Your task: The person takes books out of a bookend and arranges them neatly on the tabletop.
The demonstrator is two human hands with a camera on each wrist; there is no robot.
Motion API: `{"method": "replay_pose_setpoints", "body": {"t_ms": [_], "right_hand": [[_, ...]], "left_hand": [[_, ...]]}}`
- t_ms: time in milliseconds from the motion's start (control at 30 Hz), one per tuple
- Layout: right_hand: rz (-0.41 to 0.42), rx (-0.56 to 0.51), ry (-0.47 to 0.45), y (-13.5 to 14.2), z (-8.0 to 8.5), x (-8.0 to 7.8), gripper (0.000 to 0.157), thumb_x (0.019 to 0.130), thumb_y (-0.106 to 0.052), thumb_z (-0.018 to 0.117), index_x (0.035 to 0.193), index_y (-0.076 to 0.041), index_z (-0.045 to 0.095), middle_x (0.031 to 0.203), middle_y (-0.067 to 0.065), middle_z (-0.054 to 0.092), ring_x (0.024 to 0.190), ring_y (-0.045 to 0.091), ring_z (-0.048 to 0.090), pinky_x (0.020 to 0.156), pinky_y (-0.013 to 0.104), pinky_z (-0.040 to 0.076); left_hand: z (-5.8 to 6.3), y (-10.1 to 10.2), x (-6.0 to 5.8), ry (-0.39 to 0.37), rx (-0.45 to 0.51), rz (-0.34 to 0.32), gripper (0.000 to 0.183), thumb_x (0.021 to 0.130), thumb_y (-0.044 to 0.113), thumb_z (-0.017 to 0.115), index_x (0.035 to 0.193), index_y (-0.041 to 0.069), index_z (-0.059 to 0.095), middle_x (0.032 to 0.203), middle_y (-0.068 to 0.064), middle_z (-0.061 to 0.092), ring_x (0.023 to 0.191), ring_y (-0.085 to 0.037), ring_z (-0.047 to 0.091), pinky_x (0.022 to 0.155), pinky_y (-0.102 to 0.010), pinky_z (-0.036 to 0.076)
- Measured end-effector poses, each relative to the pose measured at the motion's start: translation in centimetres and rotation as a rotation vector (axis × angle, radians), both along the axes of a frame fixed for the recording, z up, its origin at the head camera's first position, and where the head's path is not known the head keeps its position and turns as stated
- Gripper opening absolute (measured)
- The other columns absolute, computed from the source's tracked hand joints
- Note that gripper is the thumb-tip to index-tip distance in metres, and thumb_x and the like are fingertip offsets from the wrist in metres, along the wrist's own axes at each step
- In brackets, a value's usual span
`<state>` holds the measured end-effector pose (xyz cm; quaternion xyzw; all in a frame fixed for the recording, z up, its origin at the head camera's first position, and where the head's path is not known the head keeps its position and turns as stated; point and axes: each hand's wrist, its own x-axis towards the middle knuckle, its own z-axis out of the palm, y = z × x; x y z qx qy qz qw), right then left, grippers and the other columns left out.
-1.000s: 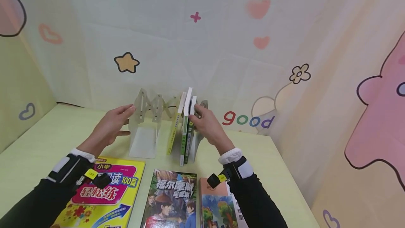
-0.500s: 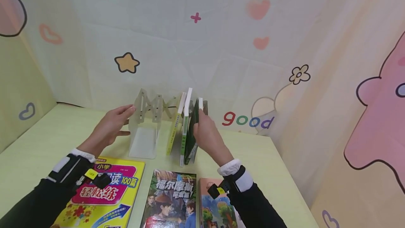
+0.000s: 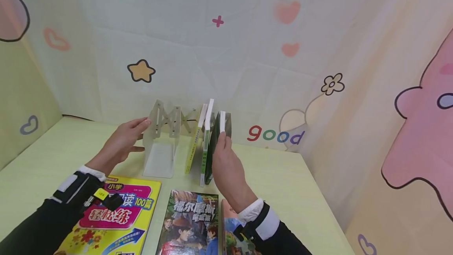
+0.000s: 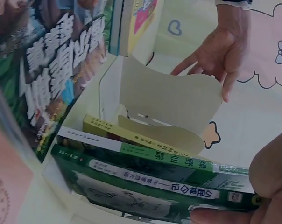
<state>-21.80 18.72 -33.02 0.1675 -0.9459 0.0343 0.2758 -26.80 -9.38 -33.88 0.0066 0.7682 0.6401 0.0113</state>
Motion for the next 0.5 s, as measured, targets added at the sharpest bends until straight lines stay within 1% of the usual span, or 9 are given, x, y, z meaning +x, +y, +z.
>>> {"method": "replay_pose_setpoints", "body": {"t_ms": [67, 167, 233, 300, 367, 433, 500], "right_hand": [[0.025, 0.024, 0.058, 0.2, -0.5, 0.1, 0.058, 0.09, -0.003, 0.06, 0.141, 0.011, 0.036, 0.121, 0.025, 0.051, 0.043, 0.006, 0.035, 0.037, 0.014, 0.029], [0.059, 0.017, 0.127, 0.4, -1.0, 0.2, 0.056, 0.091, -0.007, 0.062, 0.138, 0.012, 0.039, 0.114, 0.023, 0.053, 0.046, 0.006, 0.04, 0.039, 0.012, 0.033], [0.071, -0.034, 0.137, 0.4, -1.1, 0.2, 0.053, 0.093, -0.01, 0.061, 0.137, 0.012, 0.041, 0.108, 0.021, 0.054, 0.048, 0.008, 0.045, 0.041, 0.012, 0.037], [0.066, -0.126, 0.098, 0.5, -1.1, 0.2, 0.05, 0.095, -0.013, 0.058, 0.136, 0.009, 0.042, 0.106, 0.02, 0.054, 0.05, 0.011, 0.051, 0.044, 0.015, 0.043], [0.054, -0.238, 0.025, 0.6, -0.8, 0.5, 0.049, 0.096, -0.013, 0.057, 0.138, 0.007, 0.04, 0.109, 0.02, 0.054, 0.06, 0.017, 0.059, 0.05, 0.02, 0.049], [0.044, -0.361, -0.065, 0.9, -0.5, 0.8, 0.054, 0.096, -0.012, 0.055, 0.143, 0.005, 0.033, 0.118, 0.022, 0.053, 0.075, 0.024, 0.065, 0.058, 0.026, 0.054], [0.043, -0.435, -0.135, 1.3, -0.2, 0.9, 0.062, 0.095, -0.011, 0.055, 0.147, 0.004, 0.025, 0.128, 0.023, 0.049, 0.095, 0.031, 0.064, 0.067, 0.035, 0.056]], "left_hand": [[0.0, 0.0, 0.0, -0.003, 0.0, 0.0, 0.073, 0.096, 0.052, 0.046, 0.155, 0.014, 0.026, 0.152, -0.014, 0.033, 0.135, -0.04, 0.034, 0.095, -0.055, 0.042], [0.0, 0.0, 0.0, -0.005, 0.002, 0.003, 0.075, 0.095, 0.053, 0.047, 0.155, 0.014, 0.026, 0.152, -0.014, 0.033, 0.135, -0.039, 0.035, 0.095, -0.054, 0.042], [0.0, -0.1, 0.0, -0.004, 0.003, 0.002, 0.076, 0.094, 0.055, 0.047, 0.155, 0.014, 0.027, 0.152, -0.014, 0.034, 0.135, -0.039, 0.035, 0.095, -0.054, 0.042], [0.1, 0.0, 0.1, -0.003, 0.004, 0.002, 0.077, 0.093, 0.056, 0.047, 0.155, 0.014, 0.027, 0.151, -0.014, 0.034, 0.135, -0.039, 0.035, 0.095, -0.055, 0.042], [0.2, 0.0, 0.1, -0.002, 0.008, 0.0, 0.077, 0.094, 0.055, 0.047, 0.155, 0.013, 0.027, 0.151, -0.015, 0.034, 0.135, -0.04, 0.035, 0.095, -0.055, 0.042], [0.3, 0.1, 0.2, -0.003, 0.011, -0.001, 0.076, 0.094, 0.054, 0.047, 0.155, 0.013, 0.027, 0.151, -0.015, 0.034, 0.135, -0.04, 0.034, 0.094, -0.055, 0.042], [0.3, 0.0, 0.2, -0.001, 0.008, -0.002, 0.075, 0.095, 0.053, 0.047, 0.155, 0.013, 0.027, 0.151, -0.015, 0.034, 0.135, -0.041, 0.035, 0.094, -0.055, 0.042]]}}
